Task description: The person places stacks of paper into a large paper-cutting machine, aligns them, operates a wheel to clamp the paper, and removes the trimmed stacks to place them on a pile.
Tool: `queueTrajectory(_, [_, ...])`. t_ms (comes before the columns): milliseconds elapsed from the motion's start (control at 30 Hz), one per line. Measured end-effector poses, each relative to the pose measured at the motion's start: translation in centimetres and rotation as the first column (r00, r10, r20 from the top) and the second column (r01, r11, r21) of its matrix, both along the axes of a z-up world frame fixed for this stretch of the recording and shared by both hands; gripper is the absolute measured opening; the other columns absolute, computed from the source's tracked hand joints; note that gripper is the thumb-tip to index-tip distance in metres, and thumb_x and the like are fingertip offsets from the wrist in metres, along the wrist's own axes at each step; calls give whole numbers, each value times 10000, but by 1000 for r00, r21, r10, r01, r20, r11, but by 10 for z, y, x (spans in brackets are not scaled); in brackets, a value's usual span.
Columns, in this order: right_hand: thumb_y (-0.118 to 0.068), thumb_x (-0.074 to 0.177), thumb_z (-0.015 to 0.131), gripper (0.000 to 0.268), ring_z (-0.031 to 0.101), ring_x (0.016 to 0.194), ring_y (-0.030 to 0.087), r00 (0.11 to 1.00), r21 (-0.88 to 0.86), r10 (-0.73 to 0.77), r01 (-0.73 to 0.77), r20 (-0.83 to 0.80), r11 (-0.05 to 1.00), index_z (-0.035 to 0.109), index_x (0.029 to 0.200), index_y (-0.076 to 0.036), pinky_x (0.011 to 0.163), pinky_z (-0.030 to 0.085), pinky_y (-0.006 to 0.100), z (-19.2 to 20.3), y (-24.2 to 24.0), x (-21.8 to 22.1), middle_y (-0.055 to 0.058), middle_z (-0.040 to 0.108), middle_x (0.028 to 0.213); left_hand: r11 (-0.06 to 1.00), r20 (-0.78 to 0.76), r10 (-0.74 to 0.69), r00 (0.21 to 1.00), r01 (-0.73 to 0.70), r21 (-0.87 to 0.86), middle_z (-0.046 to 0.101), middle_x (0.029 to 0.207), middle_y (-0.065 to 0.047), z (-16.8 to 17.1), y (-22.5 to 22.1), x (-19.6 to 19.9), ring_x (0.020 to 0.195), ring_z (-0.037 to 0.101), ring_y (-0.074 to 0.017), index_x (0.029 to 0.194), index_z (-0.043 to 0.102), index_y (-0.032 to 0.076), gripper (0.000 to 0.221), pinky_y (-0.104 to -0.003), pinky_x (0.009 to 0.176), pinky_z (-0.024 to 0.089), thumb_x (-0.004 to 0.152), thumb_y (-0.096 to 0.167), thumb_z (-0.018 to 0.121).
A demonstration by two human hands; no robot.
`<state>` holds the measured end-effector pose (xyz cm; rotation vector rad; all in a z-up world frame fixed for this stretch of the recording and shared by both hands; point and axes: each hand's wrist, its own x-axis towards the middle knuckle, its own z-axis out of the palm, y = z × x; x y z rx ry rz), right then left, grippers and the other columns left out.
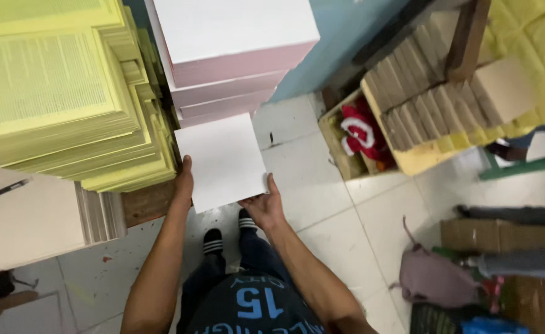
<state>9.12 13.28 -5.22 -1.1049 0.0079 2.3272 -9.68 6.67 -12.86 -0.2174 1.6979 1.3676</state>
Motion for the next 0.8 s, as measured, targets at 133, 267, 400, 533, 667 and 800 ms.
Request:
queueTrajectory(133, [-681, 998, 528, 1065, 16, 1556, 485, 996, 154, 91, -86, -20, 984, 69, 1625, 46, 1259, 111, 575, -80, 6, 25, 316, -1, 1678, 997, -46, 33, 998, -30, 66, 181, 1667, -285, -19, 13, -9, 1550, 198, -414, 1606, 269, -29, 907, -534, 1303, 138, 1036, 617, 553])
queueTrajectory(267, [-690, 975, 553, 582, 450, 1361, 350, 995, 212, 104, -103, 5, 972, 576, 1124, -128, 1194, 324, 491, -153, -25, 65, 110, 505, 1353, 986, 91, 69, 993, -82, 143, 224, 1678, -194, 88, 1, 20, 1555, 198, -372, 1623, 295, 77, 961, -531, 1294, 134, 944, 656, 652])
queueTrajectory(400, [-596, 1081, 427, 856, 36, 1557, 471, 969, 336, 200, -239, 147, 911, 59, 1673, -99, 1257, 70, 591, -113, -57, 82, 230, 27, 1714, 942, 183, -60, 981, -5, 336, 285, 1665, -186, 63, -16, 12, 1537, 292, -357, 1602, 329, 125, 1029, -530, 1271, 238, 878, 843, 471])
queueTrajectory(533, [-616, 1044, 537, 926, 77, 1558, 456, 895, 349, 279, -400, 348, 847, 112, 1665, -77, 1265, 112, 569, -75, -109, 123, 238, 104, 1705, 970, 180, -103, 978, 59, 236, 137, 1708, -184, 23, -60, 27, 1572, 161, -375, 1646, 182, 127, 1107, -634, 1258, 160, 881, 915, 318])
queueTrajectory(667, [-467, 1058, 618, 812, 193, 1558, 397, 851, 289, 222, -389, 476, 875, 220, 1646, -73, 1261, 223, 506, -66, -173, 203, 209, 213, 1689, 979, 204, -168, 964, 140, 147, 188, 1689, -190, -158, -130, 52, 1568, 189, -345, 1630, 226, 108, 1157, -638, 1257, 178, 855, 967, 238])
queueTrajectory(800, [-345, 1048, 636, 743, 262, 1542, 388, 742, 112, 17, -124, 670, 986, 263, 1623, -59, 1264, 269, 530, -90, -260, 291, 213, 265, 1673, 586, -182, -809, 559, 790, -181, 452, 1532, -168, -306, -117, 104, 1404, 475, -365, 1521, 457, 219, 632, -549, 1092, 449, 1044, 633, 433])
